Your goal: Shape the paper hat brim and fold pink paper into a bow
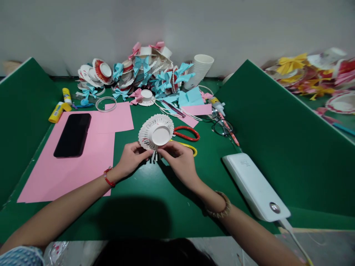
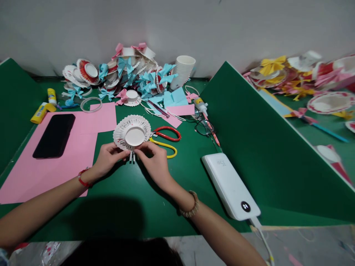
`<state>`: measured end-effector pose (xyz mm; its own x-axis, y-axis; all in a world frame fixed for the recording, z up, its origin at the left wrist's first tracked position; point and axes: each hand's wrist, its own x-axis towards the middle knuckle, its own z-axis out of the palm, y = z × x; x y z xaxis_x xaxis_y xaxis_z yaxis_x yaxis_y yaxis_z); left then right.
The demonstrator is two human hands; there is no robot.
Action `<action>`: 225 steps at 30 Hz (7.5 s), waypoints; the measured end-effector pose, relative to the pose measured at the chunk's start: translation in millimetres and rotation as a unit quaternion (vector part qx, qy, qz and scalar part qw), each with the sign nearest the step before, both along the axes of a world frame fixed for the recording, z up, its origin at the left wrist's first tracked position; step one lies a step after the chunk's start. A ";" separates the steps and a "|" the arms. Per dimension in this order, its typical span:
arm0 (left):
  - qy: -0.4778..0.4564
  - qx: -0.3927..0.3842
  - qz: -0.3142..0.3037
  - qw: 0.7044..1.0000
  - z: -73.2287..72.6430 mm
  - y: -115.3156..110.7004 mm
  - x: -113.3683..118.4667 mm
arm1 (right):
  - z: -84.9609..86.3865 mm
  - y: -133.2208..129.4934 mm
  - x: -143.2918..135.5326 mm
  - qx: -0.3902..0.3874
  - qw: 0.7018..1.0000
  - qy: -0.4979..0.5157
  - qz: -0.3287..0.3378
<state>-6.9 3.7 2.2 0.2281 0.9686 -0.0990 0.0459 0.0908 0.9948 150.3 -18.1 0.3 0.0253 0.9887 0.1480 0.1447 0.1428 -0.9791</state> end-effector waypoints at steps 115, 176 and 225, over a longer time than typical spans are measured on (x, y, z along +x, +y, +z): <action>0.065 0.075 0.022 0.995 -4.5 -5.0 4.5 | 2.1 -2.5 -6.9 0.004 0.999 -0.010 -0.034; 0.070 0.107 -0.021 0.992 -5.6 -4.5 4.5 | 6.3 0.7 -1.4 -0.023 1.000 0.018 0.002; 0.030 0.010 -0.034 0.999 1.1 0.1 1.3 | 3.0 -0.5 1.5 0.162 0.971 -0.173 0.040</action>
